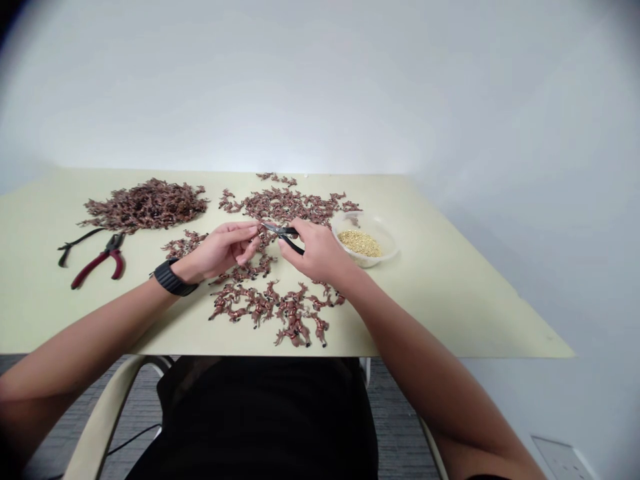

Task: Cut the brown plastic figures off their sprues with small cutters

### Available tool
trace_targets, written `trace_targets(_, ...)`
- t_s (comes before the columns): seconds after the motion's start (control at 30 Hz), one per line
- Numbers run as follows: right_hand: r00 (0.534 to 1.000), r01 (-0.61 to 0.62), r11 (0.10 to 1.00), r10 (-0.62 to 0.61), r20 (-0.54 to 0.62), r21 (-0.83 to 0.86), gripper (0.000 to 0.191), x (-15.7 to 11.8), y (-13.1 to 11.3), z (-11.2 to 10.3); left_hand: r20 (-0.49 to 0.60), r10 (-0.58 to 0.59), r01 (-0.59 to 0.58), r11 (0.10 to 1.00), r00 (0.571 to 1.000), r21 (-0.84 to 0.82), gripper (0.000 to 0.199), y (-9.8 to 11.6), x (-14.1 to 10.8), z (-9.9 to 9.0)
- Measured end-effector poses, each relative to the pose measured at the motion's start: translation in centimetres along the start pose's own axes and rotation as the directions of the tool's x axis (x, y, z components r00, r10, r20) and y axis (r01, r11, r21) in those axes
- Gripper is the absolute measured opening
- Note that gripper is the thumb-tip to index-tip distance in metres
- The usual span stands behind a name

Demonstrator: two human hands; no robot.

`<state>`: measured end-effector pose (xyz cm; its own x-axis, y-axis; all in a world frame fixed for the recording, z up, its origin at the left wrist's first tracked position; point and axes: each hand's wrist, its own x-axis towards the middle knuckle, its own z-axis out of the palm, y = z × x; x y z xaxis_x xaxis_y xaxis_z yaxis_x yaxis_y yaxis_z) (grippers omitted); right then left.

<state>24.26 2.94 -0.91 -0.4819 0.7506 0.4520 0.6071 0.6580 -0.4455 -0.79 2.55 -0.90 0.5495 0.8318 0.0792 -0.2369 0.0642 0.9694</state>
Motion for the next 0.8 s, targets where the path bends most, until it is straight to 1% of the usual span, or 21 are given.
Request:
trace_targets(0.07, 0.999, -0.025, 0.999, 0.025, 0.021, 0.019, 0.028, -0.1, -0.3, 0.0, -0.002, 0.021, -0.021, 0.997, 1.000, 0.076, 0.026, 0.0, 0.0, 0.3)
trace_targets(0.13, 0.994, -0.098, 0.993, 0.094, 0.057, 0.069, 0.030, -0.1, -0.8, -0.1, -0.022, 0.071, -0.064, 0.972, 0.997, 0.226, 0.030, -0.2, -0.1, 0.6)
trace_targets(0.17, 0.986, -0.150, 0.983, 0.142, 0.084, 0.108, 0.032, -0.1, -1.1, -0.1, -0.039, 0.110, -0.091, 0.940, 0.993, 0.329, 0.031, -0.3, -0.1, 0.7)
trace_targets(0.2, 0.974, -0.212, 0.964, 0.195, 0.117, 0.159, 0.033, -0.1, -1.3, -0.1, -0.054, 0.162, -0.121, 0.884, 0.985, 0.451, 0.033, -0.5, -0.2, 0.6)
trace_targets(0.23, 0.955, -0.279, 0.934, 0.247, 0.163, 0.225, 0.035, -0.1, -1.5, -0.2, -0.058, 0.231, -0.154, 0.796, 0.971, 0.586, 0.035, -0.7, -0.2, 0.5)
trace_targets(0.27, 0.929, -0.352, 0.885, 0.290, 0.231, 0.305, 0.038, -0.1, -1.7, -0.2, -0.040, 0.306, -0.186, 0.672, 0.951, 0.717, 0.038, -0.9, -0.3, 0.1)
trace_targets(0.3, 0.894, -0.428, 0.814, 0.316, 0.318, 0.393, 0.040, 0.0, -1.8, -0.3, 0.006, 0.381, -0.217, 0.513, 0.925, 0.830, 0.041, -1.1, -0.3, -0.3)
trace_targets(0.33, 0.852, -0.502, 0.723, 0.319, 0.414, 0.476, 0.042, 0.1, -1.8, -0.3, 0.076, 0.453, -0.251, 0.339, 0.888, 0.907, 0.045, -1.3, -0.3, -0.9)
trace_targets(0.37, 0.809, -0.568, 0.620, 0.299, 0.506, 0.541, 0.043, 0.1, -1.7, -0.4, 0.154, 0.476, -0.277, 0.201, 0.866, 0.939, 0.047, -1.4, -0.2, -1.5)
trace_targets(0.4, 0.771, -0.620, 0.525, 0.269, 0.577, 0.584, 0.044, 0.2, -1.6, -0.4, 0.210, 0.487, -0.297, 0.108, 0.848, 0.949, 0.047, -1.5, -0.2, -2.0)
trace_targets(0.43, 0.747, -0.651, 0.456, 0.241, 0.620, 0.607, 0.044, 0.2, -1.5, -0.4, 0.247, 0.475, -0.312, 0.063, 0.845, 0.948, 0.046, -1.6, -0.1, -2.3)
trace_targets(0.47, 0.740, -0.660, 0.429, 0.231, 0.631, 0.617, 0.045, 0.2, -1.4, -0.4, 0.246, 0.472, -0.313, 0.067, 0.847, 0.947, 0.046, -1.5, 0.0, -2.4)
trace_targets(0.5, 0.756, -0.643, 0.450, 0.243, 0.608, 0.620, 0.044, 0.2, -1.2, -0.4, 0.205, 0.475, -0.295, 0.121, 0.856, 0.948, 0.047, -1.4, 0.0, -2.4)
trace_targets(0.53, 0.791, -0.601, 0.517, 0.272, 0.548, 0.610, 0.044, 0.2, -1.1, -0.3, 0.138, 0.471, -0.269, 0.224, 0.871, 0.937, 0.047, -1.2, 0.0, -2.1)
trace_targets(0.57, 0.838, -0.536, 0.617, 0.303, 0.454, 0.577, 0.043, 0.2, -1.0, -0.3, 0.047, 0.447, -0.230, 0.367, 0.893, 0.901, 0.047, -1.0, 0.0, -1.6)
trace_targets(0.6, 0.886, -0.456, 0.728, 0.318, 0.337, 0.512, 0.041, 0.2, -0.8, -0.2, -0.038, 0.382, -0.188, 0.535, 0.923, 0.824, 0.046, -0.8, 0.0, -1.1)
trace_targets(0.63, 0.926, -0.373, 0.828, 0.306, 0.219, 0.419, 0.038, 0.2, -0.6, 0.0, -0.090, 0.307, -0.157, 0.693, 0.948, 0.703, 0.044, -0.5, 0.1, -0.6)
trace_targets(0.67, 0.954, -0.298, 0.901, 0.275, 0.117, 0.315, 0.035, 0.1, -0.5, 0.1, -0.109, 0.232, -0.129, 0.808, 0.967, 0.575, 0.039, -0.3, 0.1, -0.1)
trace_targets(0.7, 0.972, -0.236, 0.946, 0.233, 0.043, 0.221, 0.032, 0.1, -0.3, 0.2, -0.107, 0.171, -0.106, 0.888, 0.979, 0.448, 0.033, -0.2, 0.1, 0.2)
trace_targets(0.73, 0.982, -0.188, 0.971, 0.190, 0.001, 0.149, 0.030, 0.1, -0.2, 0.3, -0.094, 0.128, -0.089, 0.938, 0.987, 0.336, 0.030, -0.1, 0.1, 0.4)
trace_targets(0.8, 0.993, -0.115, 0.991, 0.117, -0.028, 0.066, 0.029, 0.1, 0.1, 0.5, -0.066, 0.083, -0.070, 0.981, 0.994, 0.181, 0.030, 0.0, 0.2, 0.5)
